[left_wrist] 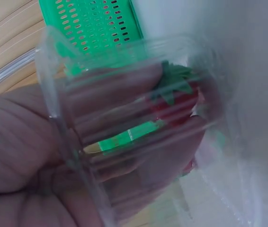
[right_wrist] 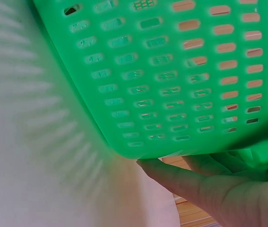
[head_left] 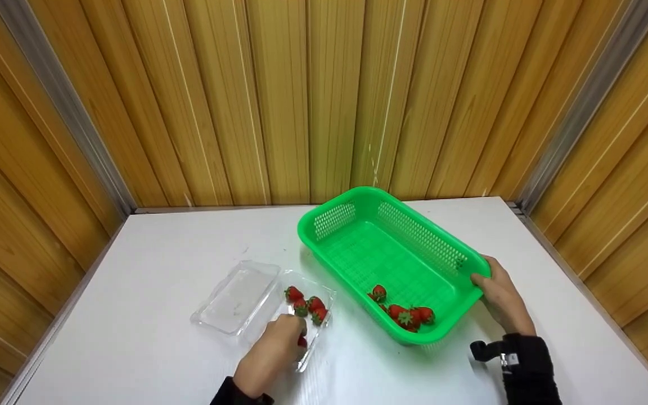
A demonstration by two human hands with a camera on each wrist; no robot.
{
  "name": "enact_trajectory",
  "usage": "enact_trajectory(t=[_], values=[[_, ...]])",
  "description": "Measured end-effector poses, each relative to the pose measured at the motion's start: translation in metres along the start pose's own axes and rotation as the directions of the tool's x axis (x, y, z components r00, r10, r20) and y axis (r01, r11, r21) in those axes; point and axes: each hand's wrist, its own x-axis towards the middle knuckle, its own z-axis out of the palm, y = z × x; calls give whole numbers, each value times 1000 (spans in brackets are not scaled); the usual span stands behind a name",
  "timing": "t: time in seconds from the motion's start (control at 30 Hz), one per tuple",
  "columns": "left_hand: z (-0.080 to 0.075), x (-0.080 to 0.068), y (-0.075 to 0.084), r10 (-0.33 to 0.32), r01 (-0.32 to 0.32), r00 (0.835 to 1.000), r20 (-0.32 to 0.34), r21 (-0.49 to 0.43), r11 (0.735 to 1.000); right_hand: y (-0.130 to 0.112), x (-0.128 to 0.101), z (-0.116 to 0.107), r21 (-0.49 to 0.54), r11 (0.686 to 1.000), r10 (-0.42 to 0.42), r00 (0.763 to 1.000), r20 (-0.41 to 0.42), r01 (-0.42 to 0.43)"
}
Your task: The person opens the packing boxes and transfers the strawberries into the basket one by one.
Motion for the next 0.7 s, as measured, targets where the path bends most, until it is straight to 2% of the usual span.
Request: enact_trajectory(t=[0.3, 0.7], values=[[0, 0, 0, 24, -24, 1000, -12, -17, 1000, -1, 1, 0, 2, 1000, 6, 1000, -2, -6], [-5, 0, 1, 3, -3, 1000, -19, 0, 1000, 1, 1, 0, -13, 1000, -3, 1000, -4, 3]])
